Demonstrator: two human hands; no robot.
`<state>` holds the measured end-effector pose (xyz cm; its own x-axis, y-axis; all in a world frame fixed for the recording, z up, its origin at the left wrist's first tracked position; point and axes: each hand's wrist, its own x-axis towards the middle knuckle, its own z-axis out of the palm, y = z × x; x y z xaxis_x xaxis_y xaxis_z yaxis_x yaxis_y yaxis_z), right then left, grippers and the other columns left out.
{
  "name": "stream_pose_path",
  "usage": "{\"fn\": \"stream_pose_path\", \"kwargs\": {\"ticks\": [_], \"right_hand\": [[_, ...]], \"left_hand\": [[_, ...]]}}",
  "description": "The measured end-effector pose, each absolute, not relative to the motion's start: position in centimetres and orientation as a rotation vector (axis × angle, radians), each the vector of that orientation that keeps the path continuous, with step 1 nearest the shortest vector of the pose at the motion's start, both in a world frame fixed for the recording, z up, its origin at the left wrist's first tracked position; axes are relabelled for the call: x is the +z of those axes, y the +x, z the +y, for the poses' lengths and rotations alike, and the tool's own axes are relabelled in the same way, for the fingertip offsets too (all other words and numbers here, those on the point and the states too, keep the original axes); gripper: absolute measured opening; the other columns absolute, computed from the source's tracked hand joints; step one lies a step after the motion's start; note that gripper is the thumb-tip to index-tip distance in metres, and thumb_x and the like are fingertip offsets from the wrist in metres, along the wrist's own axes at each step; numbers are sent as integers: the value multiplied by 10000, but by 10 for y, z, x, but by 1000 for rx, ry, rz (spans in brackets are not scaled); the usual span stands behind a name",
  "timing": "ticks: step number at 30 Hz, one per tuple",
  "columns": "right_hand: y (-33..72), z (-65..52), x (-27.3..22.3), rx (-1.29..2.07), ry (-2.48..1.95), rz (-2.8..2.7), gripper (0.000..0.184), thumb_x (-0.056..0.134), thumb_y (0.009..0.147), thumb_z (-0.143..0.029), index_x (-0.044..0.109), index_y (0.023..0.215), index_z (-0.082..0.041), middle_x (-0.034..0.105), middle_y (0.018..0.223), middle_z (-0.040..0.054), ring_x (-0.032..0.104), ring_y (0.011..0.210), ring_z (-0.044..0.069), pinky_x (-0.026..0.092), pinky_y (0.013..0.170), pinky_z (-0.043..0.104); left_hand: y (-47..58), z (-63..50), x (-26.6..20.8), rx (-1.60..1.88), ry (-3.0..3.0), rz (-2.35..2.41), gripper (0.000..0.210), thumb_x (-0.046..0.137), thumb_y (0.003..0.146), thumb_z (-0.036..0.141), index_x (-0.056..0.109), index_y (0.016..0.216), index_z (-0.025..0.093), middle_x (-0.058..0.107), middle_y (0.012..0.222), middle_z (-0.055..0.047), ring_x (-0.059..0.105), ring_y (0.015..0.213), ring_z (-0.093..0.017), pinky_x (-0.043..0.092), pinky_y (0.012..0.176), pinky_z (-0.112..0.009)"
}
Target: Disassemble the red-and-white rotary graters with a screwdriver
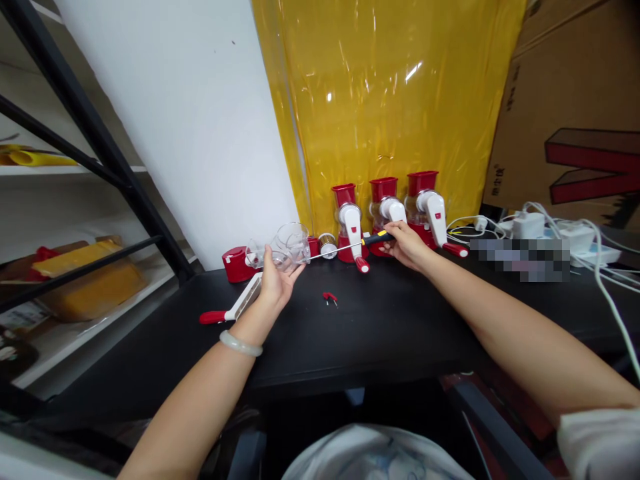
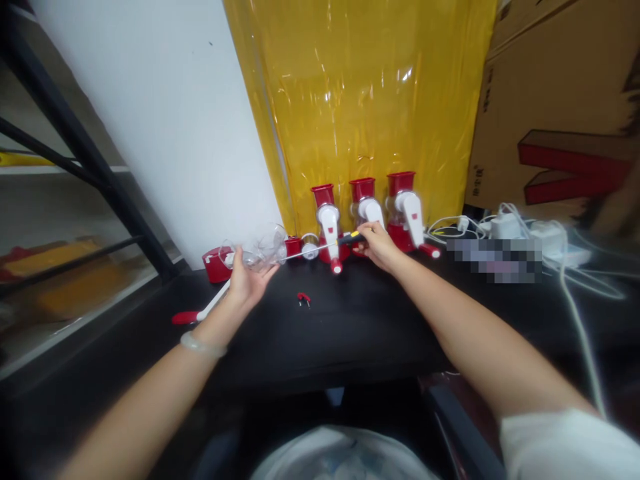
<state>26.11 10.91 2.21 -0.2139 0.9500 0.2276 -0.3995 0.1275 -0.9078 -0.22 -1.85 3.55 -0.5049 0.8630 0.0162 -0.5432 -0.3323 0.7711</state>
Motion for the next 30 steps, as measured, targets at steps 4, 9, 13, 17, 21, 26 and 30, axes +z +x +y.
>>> {"fn": "stream_pose_path", "kwargs": {"ticks": [4, 9, 13, 17, 21, 26, 30], "right_hand": [[264, 109, 24, 1411, -611, -1198, 183, 622, 727, -243, 476, 837, -242, 541, 698, -53, 521, 541, 95, 506, 547, 263], [267, 113, 24, 1334, -651, -1260, 272, 549, 850, -506, 532, 815, -237, 542, 632, -22, 508, 489, 116, 471, 502, 284], [269, 117, 19, 1221, -674, -1457, 369, 517, 883, -584, 577, 798, -230, 370, 420, -65, 326, 359, 89, 462, 502, 311], [269, 116, 19, 1235, -681, -1422, 141, 609, 853, -366, 565, 828, -234, 376, 434, -78, 326, 374, 80, 480, 521, 296], [266, 110, 23, 1375, -690, -1247, 101, 591, 746, -204, 531, 824, -226, 529, 608, -44, 436, 428, 86, 503, 522, 299], [263, 113, 19, 1380, -676, -1238, 172, 603, 779, -365, 504, 775, -224, 559, 646, -19, 525, 491, 120, 496, 508, 293], [264, 124, 9, 1212, -746, -1403, 420, 559, 814, -642, 504, 745, -232, 413, 449, -59, 401, 365, 105, 460, 471, 300]], "left_hand": [[-1, -18, 35, 1925, 508, 887, 492, 483, 929, 555, 567, 1269, 210, 682, 1109, -131, 675, 1029, -245, 520, 959, -424], [-2, -16, 34, 1922, 442, 825, 588, 535, 893, 584, 518, 1359, 225, 664, 1192, -138, 632, 1147, -271, 510, 981, -419], [-4, -14, 33, 1930, 399, 827, 630, 538, 890, 591, 482, 1402, 228, 629, 1271, -151, 597, 1207, -276, 505, 989, -413], [-5, -13, 31, 1930, 422, 835, 631, 524, 899, 588, 489, 1397, 202, 634, 1257, -165, 594, 1210, -279, 500, 995, -416], [-6, -13, 31, 1931, 461, 847, 613, 533, 896, 582, 512, 1377, 204, 641, 1247, -160, 598, 1203, -283, 504, 989, -420], [-8, -10, 31, 1926, 455, 866, 591, 542, 893, 578, 529, 1356, 211, 646, 1241, -150, 614, 1178, -269, 503, 988, -413], [-11, -8, 30, 1942, 466, 884, 587, 545, 895, 570, 523, 1357, 209, 649, 1226, -150, 624, 1159, -263, 503, 985, -419]]}}
